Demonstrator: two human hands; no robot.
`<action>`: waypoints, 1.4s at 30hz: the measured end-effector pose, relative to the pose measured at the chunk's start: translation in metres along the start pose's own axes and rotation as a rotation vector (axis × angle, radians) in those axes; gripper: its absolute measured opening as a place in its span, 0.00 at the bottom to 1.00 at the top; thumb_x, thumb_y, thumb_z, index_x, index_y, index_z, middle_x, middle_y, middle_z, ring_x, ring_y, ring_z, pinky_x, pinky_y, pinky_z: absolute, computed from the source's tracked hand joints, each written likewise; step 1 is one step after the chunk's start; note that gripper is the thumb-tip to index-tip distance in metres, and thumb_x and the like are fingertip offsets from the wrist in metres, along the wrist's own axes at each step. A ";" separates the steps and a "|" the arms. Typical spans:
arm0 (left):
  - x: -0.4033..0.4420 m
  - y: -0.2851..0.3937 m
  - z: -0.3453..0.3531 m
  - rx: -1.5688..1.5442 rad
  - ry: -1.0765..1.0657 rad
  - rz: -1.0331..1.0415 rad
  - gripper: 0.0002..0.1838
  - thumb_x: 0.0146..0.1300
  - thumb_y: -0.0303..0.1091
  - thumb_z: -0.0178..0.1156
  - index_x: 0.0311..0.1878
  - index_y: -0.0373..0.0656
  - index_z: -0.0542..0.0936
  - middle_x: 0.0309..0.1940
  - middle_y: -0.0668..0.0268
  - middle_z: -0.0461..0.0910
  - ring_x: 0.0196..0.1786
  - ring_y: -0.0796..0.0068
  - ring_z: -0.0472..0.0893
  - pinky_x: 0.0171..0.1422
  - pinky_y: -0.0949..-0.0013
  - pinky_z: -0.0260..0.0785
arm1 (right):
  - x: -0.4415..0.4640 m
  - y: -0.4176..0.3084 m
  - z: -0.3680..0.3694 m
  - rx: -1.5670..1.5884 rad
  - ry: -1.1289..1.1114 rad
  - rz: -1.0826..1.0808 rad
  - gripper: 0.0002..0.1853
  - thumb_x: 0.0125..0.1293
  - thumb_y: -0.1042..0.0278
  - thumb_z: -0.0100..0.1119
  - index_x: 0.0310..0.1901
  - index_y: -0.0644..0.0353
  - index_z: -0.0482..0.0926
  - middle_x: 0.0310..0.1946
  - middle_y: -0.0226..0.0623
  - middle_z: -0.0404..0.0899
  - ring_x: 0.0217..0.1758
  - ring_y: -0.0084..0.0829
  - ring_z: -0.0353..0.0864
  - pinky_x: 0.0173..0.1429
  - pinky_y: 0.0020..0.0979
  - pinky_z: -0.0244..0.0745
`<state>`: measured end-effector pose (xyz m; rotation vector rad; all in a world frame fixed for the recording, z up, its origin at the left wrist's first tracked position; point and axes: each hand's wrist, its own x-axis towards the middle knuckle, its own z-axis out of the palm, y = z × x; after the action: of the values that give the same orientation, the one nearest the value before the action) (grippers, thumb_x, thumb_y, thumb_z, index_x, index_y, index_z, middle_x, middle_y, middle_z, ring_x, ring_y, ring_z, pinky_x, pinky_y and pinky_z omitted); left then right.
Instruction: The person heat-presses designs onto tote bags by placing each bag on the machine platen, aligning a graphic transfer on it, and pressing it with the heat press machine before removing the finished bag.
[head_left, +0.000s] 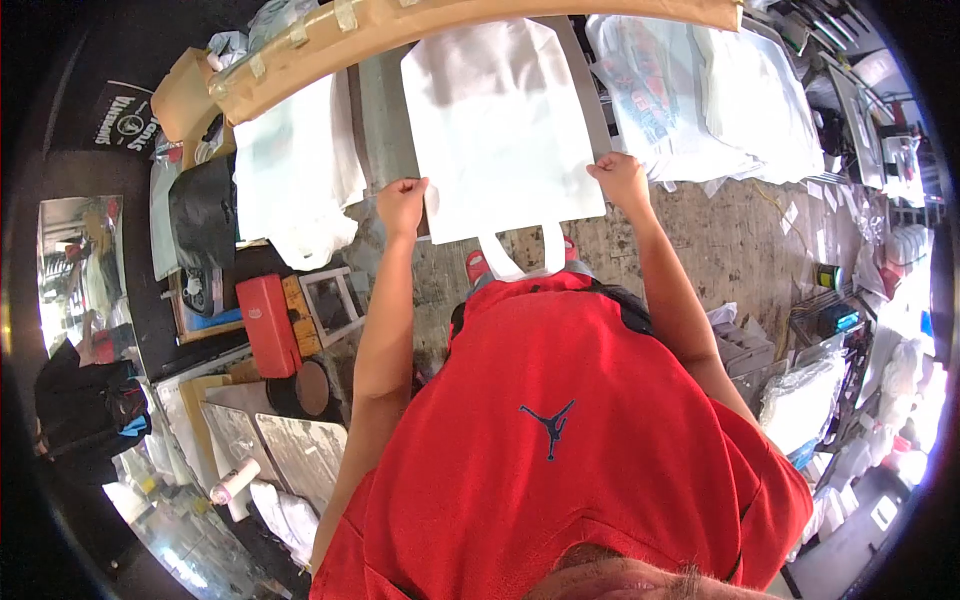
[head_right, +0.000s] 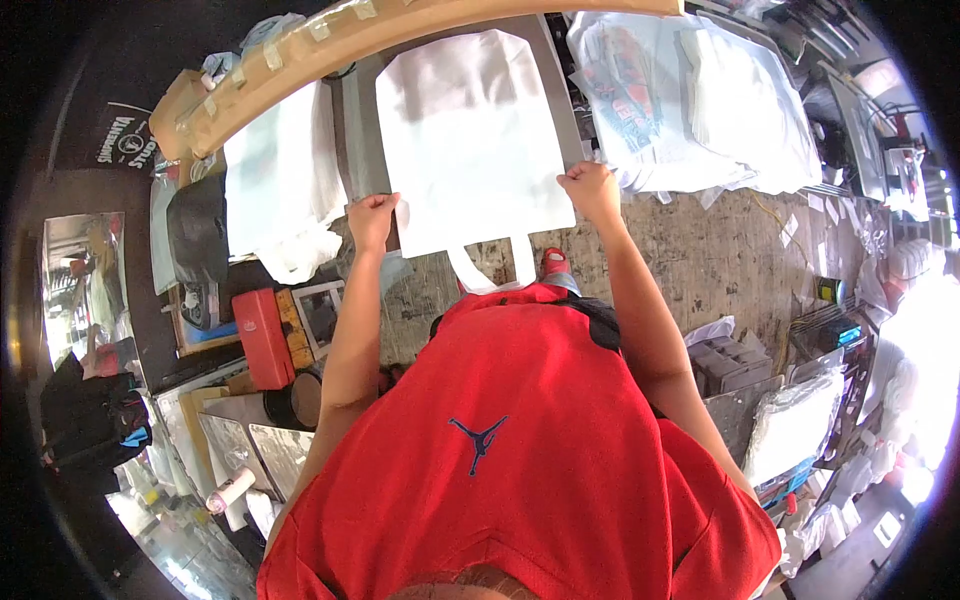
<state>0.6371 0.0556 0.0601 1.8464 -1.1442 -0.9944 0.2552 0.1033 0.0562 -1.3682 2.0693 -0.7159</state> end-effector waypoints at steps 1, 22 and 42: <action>-0.001 0.003 0.000 0.025 0.012 0.009 0.11 0.59 0.31 0.75 0.32 0.31 0.87 0.22 0.66 0.83 0.26 0.79 0.76 0.34 0.67 0.69 | 0.001 -0.001 -0.001 0.003 0.007 0.001 0.14 0.56 0.56 0.74 0.35 0.58 0.88 0.30 0.40 0.88 0.36 0.41 0.89 0.44 0.38 0.82; -0.008 0.080 0.094 0.938 -0.392 0.498 0.67 0.32 0.55 0.86 0.80 0.63 0.62 0.82 0.43 0.48 0.82 0.34 0.48 0.74 0.22 0.55 | -0.001 -0.010 -0.014 -0.052 0.028 -0.004 0.13 0.53 0.59 0.74 0.31 0.62 0.87 0.28 0.47 0.87 0.35 0.47 0.88 0.44 0.42 0.83; -0.006 0.097 0.100 0.976 -0.473 0.335 0.80 0.19 0.55 0.89 0.82 0.77 0.51 0.84 0.44 0.34 0.84 0.33 0.38 0.72 0.14 0.46 | 0.191 0.198 -0.049 -0.116 0.303 0.467 0.27 0.46 0.50 0.80 0.45 0.58 0.89 0.44 0.43 0.90 0.49 0.41 0.89 0.57 0.38 0.82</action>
<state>0.5119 0.0108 0.1029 2.0223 -2.4543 -0.7298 0.0321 -0.0012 -0.0762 -0.8108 2.5778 -0.6324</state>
